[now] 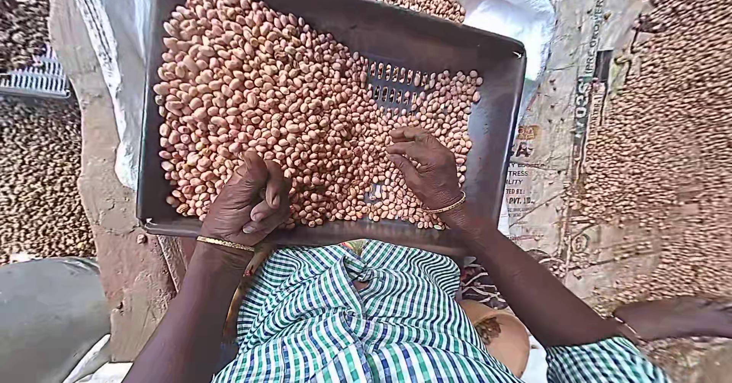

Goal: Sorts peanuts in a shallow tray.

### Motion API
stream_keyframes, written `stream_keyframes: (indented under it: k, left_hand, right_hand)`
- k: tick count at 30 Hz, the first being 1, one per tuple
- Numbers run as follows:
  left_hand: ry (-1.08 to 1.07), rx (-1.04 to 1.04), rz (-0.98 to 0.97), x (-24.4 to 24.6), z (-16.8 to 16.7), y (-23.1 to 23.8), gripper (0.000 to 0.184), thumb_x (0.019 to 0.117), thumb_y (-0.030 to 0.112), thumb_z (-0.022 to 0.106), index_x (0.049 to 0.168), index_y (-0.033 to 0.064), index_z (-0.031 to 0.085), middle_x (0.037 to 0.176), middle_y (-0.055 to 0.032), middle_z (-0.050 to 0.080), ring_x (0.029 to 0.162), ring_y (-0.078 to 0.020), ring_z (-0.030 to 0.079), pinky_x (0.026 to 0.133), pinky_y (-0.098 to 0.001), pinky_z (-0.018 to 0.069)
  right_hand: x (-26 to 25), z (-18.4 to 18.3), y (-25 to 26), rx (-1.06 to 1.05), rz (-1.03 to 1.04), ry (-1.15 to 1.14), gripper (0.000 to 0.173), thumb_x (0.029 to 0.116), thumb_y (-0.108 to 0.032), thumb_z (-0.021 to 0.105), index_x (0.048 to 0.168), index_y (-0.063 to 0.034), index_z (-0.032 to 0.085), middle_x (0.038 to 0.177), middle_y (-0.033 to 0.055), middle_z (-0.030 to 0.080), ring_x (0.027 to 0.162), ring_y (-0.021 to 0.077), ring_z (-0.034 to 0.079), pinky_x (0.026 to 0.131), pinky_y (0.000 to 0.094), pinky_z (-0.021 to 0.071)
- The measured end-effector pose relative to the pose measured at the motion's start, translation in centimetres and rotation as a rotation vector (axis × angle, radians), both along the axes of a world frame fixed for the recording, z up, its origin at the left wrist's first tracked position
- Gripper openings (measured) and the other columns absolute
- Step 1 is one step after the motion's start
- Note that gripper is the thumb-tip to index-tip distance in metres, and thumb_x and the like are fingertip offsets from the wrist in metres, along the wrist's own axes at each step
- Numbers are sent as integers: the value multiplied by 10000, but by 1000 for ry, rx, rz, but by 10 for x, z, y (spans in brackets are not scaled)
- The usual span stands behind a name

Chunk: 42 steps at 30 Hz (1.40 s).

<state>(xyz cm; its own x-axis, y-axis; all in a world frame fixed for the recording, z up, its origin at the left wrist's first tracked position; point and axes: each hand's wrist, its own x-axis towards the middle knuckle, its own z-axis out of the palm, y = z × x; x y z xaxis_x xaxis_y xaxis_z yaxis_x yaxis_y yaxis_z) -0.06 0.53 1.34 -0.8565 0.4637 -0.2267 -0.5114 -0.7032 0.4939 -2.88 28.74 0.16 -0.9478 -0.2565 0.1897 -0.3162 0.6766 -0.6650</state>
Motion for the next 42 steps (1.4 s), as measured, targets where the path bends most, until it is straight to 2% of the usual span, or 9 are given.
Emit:
stream_keyframes:
  k: [5, 10, 19, 25, 27, 30, 37, 39, 42]
  left_hand:
    - [2, 35, 15, 0, 0, 3, 409, 1035, 399, 534, 752, 152, 696, 517, 104, 546, 412, 39, 510, 414, -104, 430]
    - [9, 64, 9, 1, 1, 1, 406, 1024, 397, 553, 754, 132, 699, 531, 97, 549, 417, 41, 498, 418, -98, 422]
    - [24, 37, 4, 1, 2, 3, 387, 1022, 386, 561, 760, 142, 706, 521, 100, 555, 412, 40, 511, 416, -101, 434]
    - [59, 62, -11, 0, -1, 1, 387, 1022, 385, 564, 764, 134, 705, 537, 98, 556, 425, 39, 506, 427, -102, 429]
    - [61, 58, -21, -1, -1, 3, 385, 1019, 391, 567, 765, 138, 706, 528, 102, 550, 419, 40, 506, 421, -101, 429]
    - [53, 44, -20, -1, 1, 3, 395, 1016, 393, 574, 749, 135, 711, 504, 109, 527, 409, 40, 493, 413, -104, 414]
    - [47, 7, -20, -1, 0, 3, 401, 1031, 375, 558, 738, 142, 703, 510, 104, 541, 406, 37, 501, 407, -108, 425]
    - [59, 12, -21, -1, 0, 3, 407, 1033, 377, 554, 737, 142, 705, 509, 104, 540, 405, 37, 498, 405, -109, 423]
    - [75, 30, -24, 0, 0, 1, 409, 1038, 381, 543, 758, 129, 702, 513, 101, 533, 410, 32, 501, 418, -117, 447]
  right_hand:
    - [-3, -21, -9, 26, 99, 50, 175, 902, 17, 666, 1028, 110, 743, 1223, 287, 689, 1138, 409, 686, 993, 415, 536]
    - [-21, -2, 9, -883, -228, -327, 202, 978, 32, 453, 985, -99, 606, 1050, 5, 760, 976, 86, 733, 887, 262, 602]
    - [-5, -17, -2, 94, 83, 46, 204, 909, -5, 670, 1057, 119, 734, 1252, 299, 674, 1180, 442, 663, 1033, 453, 514]
    - [-17, 0, 16, -812, -280, -433, 238, 901, 20, 409, 1000, -150, 543, 941, -98, 667, 765, -17, 639, 695, 171, 550]
    - [-8, 4, 18, -500, -218, -427, 164, 898, 20, 522, 993, -71, 621, 832, -96, 582, 644, -66, 505, 602, 108, 438]
    - [8, 16, 9, 95, -36, -256, 161, 960, -30, 650, 1095, 10, 728, 891, 130, 584, 708, 174, 516, 658, 294, 455]
    - [-10, 12, -17, 499, -28, -355, 199, 991, -30, 579, 1065, 103, 708, 1011, 295, 680, 896, 463, 699, 775, 578, 549]
    - [-18, 16, -4, 279, -21, -409, 128, 928, -46, 645, 937, 50, 729, 792, 176, 654, 701, 298, 632, 664, 443, 506]
    - [-13, 5, 23, -710, -70, -547, 230, 900, -28, 523, 818, -179, 675, 684, -158, 604, 576, -65, 518, 552, 120, 437]
